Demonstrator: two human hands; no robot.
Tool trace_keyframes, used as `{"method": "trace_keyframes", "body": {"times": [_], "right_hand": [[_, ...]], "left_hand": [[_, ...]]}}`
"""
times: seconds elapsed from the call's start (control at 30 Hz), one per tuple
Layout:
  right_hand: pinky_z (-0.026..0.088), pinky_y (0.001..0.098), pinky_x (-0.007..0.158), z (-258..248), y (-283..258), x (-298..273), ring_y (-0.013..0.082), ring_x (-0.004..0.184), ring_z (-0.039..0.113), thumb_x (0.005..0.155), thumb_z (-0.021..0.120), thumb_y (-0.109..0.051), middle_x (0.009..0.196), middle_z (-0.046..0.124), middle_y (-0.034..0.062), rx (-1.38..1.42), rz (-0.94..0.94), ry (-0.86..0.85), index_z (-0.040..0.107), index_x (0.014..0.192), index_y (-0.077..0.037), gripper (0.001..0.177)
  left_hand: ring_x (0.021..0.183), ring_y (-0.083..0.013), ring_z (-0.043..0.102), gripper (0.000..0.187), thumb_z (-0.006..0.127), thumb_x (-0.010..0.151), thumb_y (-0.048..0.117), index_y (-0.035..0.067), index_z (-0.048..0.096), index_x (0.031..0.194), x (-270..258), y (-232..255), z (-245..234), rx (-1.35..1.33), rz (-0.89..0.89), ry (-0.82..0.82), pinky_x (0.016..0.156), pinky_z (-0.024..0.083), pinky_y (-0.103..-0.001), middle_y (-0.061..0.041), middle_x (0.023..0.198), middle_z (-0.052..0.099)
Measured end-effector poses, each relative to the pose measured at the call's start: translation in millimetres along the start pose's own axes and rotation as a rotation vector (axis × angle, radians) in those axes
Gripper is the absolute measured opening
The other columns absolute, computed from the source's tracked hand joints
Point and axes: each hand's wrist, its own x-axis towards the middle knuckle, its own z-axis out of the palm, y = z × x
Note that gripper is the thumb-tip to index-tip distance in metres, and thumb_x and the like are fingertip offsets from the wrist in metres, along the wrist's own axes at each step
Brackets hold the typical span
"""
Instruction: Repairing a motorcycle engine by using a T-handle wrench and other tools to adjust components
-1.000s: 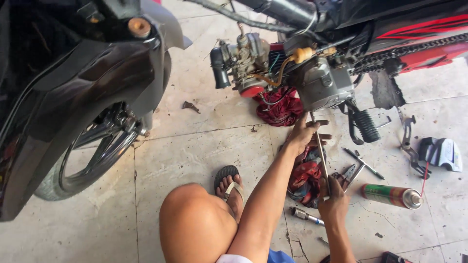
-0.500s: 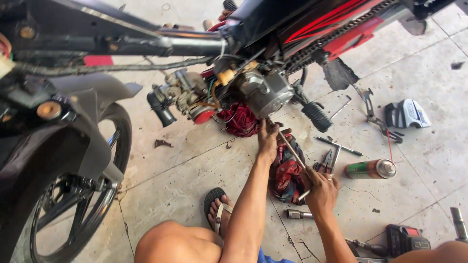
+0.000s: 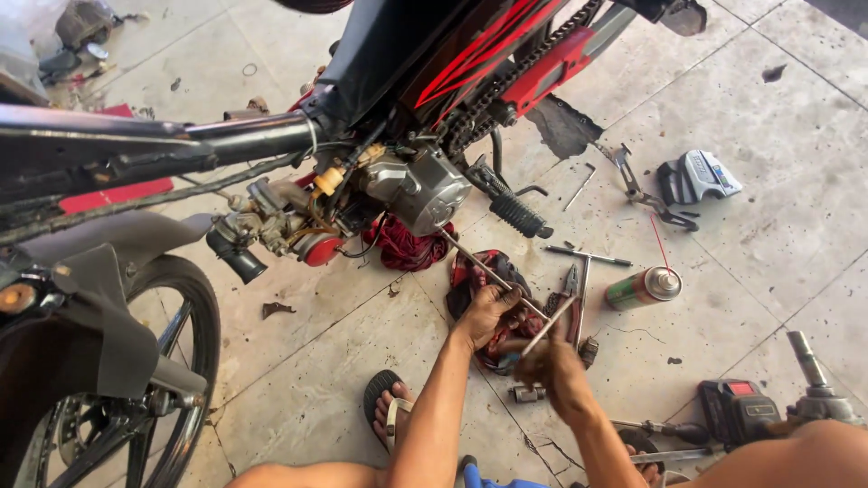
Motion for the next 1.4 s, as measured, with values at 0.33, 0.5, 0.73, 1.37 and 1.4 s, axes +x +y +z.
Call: {"method": "trace_keyframes", "body": {"times": [0.33,0.5,0.73,1.37,1.4], "right_hand": [[0.058,0.0358,0.065,-44.3,45.5,18.2,0.023,0.057,0.076,0.105,0.045,-0.043,0.061,0.076,0.0126,-0.573,-0.154,-0.196,0.075,0.07,-0.005,0.059],[0.055,0.0466,0.093,-24.5,-12.3,-12.7,0.0299,0.084,0.079,0.108,0.042,-0.036,0.083,0.08,0.0163,-0.644,-0.317,0.084,0.078,0.09,-0.008,0.049],[0.06,0.0418,0.067,-44.2,7.2,14.8,0.0302,0.066,0.074,0.108,0.032,-0.048,0.083,0.069,0.0215,-0.189,-0.488,-0.021,0.044,0.152,0.001,0.067],[0.051,0.0453,0.1,-14.4,-27.6,-20.0,0.0236,0.103,0.07,0.104,0.051,-0.037,0.102,0.079,0.0149,-0.456,-0.257,-0.036,0.08,0.111,-0.006,0.044],[0.053,0.0391,0.096,-14.8,-37.5,-18.0,0.016,0.094,0.071,0.105,0.047,-0.047,0.092,0.079,0.0053,-0.385,-0.309,0.044,0.084,0.106,-0.014,0.05]], "left_hand": [[0.063,-0.0182,0.074,0.024,0.068,0.102,0.028,0.005,0.068,0.098,-11.2,8.3,10.9,0.117,0.092,0.159,0.05,0.059,-0.026,-0.013,0.083,0.076],[0.06,-0.0207,0.074,0.028,0.07,0.1,0.03,0.003,0.067,0.097,-20.1,8.8,10.0,0.103,0.123,0.208,0.048,0.059,-0.026,-0.017,0.08,0.075],[0.052,-0.0163,0.07,0.027,0.065,0.102,0.031,0.005,0.063,0.094,-19.6,7.3,-0.6,0.175,0.148,0.266,0.046,0.055,-0.023,-0.013,0.065,0.07],[0.053,-0.0162,0.07,0.027,0.063,0.103,0.034,0.008,0.063,0.097,-9.1,11.1,-3.3,0.126,0.168,0.366,0.045,0.057,-0.024,-0.018,0.083,0.077],[0.054,-0.0156,0.07,0.027,0.063,0.103,0.035,0.008,0.064,0.098,-5.2,5.6,-7.6,0.134,0.164,0.368,0.045,0.057,-0.023,-0.018,0.085,0.077]]}}
